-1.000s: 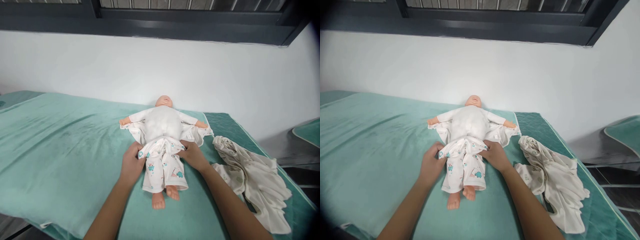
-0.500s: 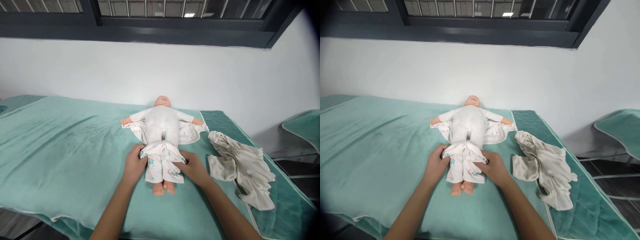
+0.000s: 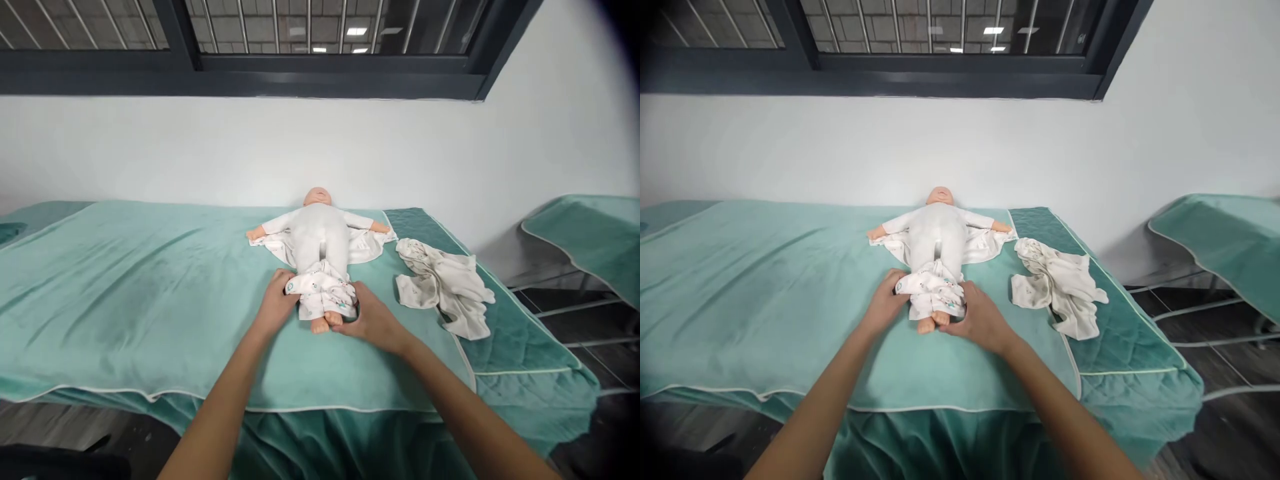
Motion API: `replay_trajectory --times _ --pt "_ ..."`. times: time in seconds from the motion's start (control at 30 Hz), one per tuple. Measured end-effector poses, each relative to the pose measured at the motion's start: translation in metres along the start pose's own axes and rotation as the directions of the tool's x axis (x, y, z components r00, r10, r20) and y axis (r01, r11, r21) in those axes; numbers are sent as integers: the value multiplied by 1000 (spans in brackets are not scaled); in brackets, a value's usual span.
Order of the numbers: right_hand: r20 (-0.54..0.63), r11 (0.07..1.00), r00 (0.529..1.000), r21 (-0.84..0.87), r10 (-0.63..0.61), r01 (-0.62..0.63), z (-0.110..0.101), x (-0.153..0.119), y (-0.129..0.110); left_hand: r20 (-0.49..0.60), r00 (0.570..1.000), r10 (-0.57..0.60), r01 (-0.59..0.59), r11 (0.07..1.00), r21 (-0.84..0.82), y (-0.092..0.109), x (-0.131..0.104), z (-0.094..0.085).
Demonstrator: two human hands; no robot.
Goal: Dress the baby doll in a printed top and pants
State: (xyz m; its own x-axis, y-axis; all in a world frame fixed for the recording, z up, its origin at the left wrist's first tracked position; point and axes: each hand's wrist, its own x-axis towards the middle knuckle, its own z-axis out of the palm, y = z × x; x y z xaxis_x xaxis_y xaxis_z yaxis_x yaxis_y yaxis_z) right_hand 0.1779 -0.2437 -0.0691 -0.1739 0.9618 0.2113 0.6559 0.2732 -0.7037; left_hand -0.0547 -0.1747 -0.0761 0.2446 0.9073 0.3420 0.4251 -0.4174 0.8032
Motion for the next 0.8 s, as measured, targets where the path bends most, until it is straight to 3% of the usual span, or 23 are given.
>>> replay_trajectory --times 0.1,0.2,0.3,0.43,0.5,0.6,0.7,0.73,0.8 --pt "6 1000 1000 6 -15 15 -5 -1 -3 96 993 68 -71 997 31 11 -21 -10" --pt "44 1000 999 -23 -3 4 -11 -3 -9 98 989 108 -108 994 -1 20 -43 -20" --pt "66 996 997 -74 49 -44 -19 -7 -21 95 995 44 -27 985 -170 28 -57 -29" --pt "117 992 987 -77 108 -99 -38 -13 -43 178 982 -67 125 934 -336 42 -64 -44" --pt "251 994 963 30 94 -105 -52 -15 -56 247 962 -116 210 892 -399 50 -64 -53" --pt "465 957 885 257 2 -137 -77 -13 -75 332 927 -173 332 790 -515 62 -59 -67" --pt "545 939 829 335 -125 -78 -109 -5 -98 337 926 -173 355 705 -614 83 -41 -87" --pt "552 957 822 289 -138 -34 -122 -1 -106 333 932 -142 326 727 -604 95 -32 -98" --pt "573 989 809 129 -129 66 -152 12 -127 384 922 -40 217 876 -431 126 -11 -127"
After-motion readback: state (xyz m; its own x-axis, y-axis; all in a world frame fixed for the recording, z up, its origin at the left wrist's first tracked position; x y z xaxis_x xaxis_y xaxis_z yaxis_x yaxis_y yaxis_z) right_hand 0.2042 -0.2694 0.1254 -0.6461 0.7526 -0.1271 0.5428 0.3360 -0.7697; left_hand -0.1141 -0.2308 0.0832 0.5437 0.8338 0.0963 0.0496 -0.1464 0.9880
